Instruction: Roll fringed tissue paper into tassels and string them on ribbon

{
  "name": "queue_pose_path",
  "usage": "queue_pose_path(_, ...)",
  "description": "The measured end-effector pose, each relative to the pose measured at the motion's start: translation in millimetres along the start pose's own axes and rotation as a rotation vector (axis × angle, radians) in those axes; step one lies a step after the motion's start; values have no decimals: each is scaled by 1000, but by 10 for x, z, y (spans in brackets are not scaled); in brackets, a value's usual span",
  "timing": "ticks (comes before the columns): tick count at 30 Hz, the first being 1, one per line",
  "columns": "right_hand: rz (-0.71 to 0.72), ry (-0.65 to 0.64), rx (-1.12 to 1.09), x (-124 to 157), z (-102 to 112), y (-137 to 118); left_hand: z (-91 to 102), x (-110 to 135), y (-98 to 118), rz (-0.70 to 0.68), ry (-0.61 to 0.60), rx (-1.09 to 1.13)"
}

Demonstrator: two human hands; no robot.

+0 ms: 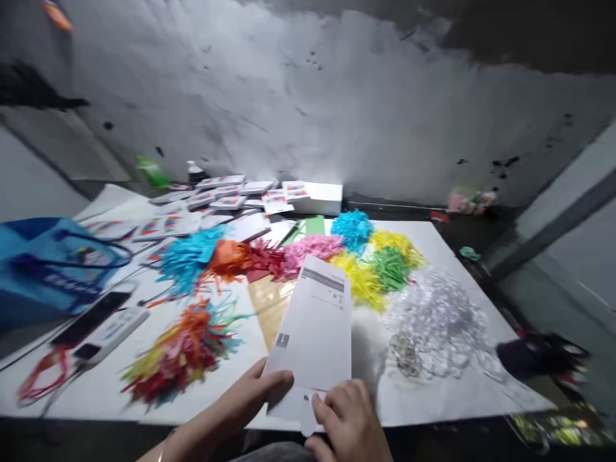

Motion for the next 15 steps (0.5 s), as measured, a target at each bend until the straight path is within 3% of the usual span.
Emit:
queue_pose_path(3, -8, -20, -266, -499, -434, -216, 597, 366, 28, -67, 88, 30)
queue_pose_path(8, 16, -53, -300, -1241, -1194, -725, 1386, 856, 188, -199, 116, 46)
queue_pose_path(11, 98, -20, -250, -1542, -1442, -1027, 1701, 1021, 252, -277, 104, 85)
queue_pose_path(15, 134, 11, -287, -1762, -1600, -1235, 2037, 1119, 240, -285, 187, 55)
Point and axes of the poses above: each hand's wrist, its own x-axis away from the middle knuckle, its own z-axis out of the back of the hand, y = z × x, the point moved 10 cm from there along -x, towards the middle knuckle, and after that the axes turned 8 degrees about -y, right-handed, at the moved point
